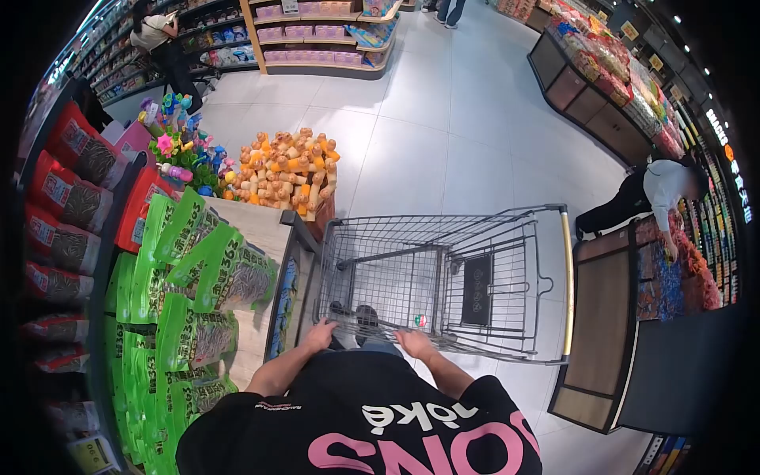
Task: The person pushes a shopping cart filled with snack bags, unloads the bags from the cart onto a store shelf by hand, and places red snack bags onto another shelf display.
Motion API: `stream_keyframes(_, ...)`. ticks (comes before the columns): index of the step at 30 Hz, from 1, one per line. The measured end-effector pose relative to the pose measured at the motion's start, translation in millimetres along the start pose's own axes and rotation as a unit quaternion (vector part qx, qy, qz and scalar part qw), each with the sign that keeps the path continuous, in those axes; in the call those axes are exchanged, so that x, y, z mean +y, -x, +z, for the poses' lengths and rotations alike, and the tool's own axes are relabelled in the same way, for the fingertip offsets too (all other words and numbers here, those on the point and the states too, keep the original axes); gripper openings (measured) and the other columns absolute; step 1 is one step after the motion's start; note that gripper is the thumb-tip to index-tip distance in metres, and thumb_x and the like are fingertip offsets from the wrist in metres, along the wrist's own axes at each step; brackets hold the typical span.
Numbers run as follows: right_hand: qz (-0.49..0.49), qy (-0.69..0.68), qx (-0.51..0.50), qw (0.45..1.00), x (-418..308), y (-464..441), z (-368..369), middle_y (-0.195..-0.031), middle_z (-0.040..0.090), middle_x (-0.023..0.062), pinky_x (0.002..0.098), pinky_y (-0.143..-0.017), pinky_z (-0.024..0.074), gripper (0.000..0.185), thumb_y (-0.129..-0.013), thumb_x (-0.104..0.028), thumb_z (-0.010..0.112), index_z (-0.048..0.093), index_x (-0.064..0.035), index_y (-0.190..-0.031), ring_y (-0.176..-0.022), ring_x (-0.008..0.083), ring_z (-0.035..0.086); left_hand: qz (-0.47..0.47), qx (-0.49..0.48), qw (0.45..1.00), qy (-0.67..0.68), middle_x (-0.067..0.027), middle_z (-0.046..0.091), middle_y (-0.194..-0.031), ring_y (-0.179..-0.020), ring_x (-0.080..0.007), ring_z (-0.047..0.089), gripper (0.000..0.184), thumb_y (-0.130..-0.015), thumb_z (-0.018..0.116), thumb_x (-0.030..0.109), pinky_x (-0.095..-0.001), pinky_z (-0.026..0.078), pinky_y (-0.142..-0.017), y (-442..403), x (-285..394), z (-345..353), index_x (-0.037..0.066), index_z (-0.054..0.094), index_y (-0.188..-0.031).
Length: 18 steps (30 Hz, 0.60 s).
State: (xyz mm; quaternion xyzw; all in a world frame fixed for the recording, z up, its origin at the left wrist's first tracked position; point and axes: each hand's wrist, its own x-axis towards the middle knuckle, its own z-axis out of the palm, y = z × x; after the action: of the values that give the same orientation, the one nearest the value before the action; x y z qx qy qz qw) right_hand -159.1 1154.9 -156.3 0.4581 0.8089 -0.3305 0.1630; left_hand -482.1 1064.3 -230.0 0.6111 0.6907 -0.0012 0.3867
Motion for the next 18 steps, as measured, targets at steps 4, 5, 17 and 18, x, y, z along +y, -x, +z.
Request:
stream_keyframes(4,0.037,0.079,0.061,0.994,32.3,21.8,11.3,-0.083,0.069,0.0215,0.0510,-0.081,0.0493,0.042,-0.102,-0.042,0.037,0.065,-0.0123,-0.111,-0.081,0.0409,0.065,0.054,-0.050,0.997,-0.002,-0.0192,0.049,-0.130,-0.108,-0.0415,0.060,0.048,-0.086,0.053,0.014,-0.0526,0.049,-0.090,-7.1,25.5,10.1,0.019,0.050,-0.134)
stream_keyframes(5,0.044,0.109,0.079,0.990,38.1,27.2,12.7,-0.082,0.069,0.0203,0.0495,-0.079,0.0490,0.040,-0.101,-0.040,0.039,0.066,-0.0108,-0.107,-0.080,0.0389,0.065,0.069,-0.051,0.996,0.014,-0.0192,0.050,-0.129,-0.106,-0.0415,0.061,0.049,-0.085,0.054,0.014,-0.0531,0.049,-0.090,-3.1,33.0,12.1,0.018,0.050,-0.133)
stream_keyframes(17,0.105,-0.013,0.225,0.969,-83.9,7.6,59.1,-0.143,0.039,0.0212,0.0549,-0.114,0.0214,0.047,-0.097,-0.019,0.047,0.038,-0.0029,-0.140,-0.140,0.0345,0.029,0.050,0.127,0.990,-0.036,-0.0160,0.041,-0.144,-0.133,-0.0493,0.030,0.060,-0.071,0.064,0.014,-0.0598,0.023,-0.109,0.4,43.1,-12.1,0.017,0.054,-0.131)
stream_keyframes(18,0.084,-0.034,0.227,0.970,-72.9,7.6,64.8,-0.143,0.038,0.0220,0.0556,-0.114,0.0213,0.046,-0.097,-0.018,0.046,0.038,-0.0025,-0.140,-0.141,0.0356,0.028,0.055,0.134,0.989,-0.039,-0.0163,0.041,-0.145,-0.134,-0.0507,0.028,0.062,-0.070,0.065,0.016,-0.0608,0.021,-0.110,1.4,39.4,-5.9,0.017,0.054,-0.131)
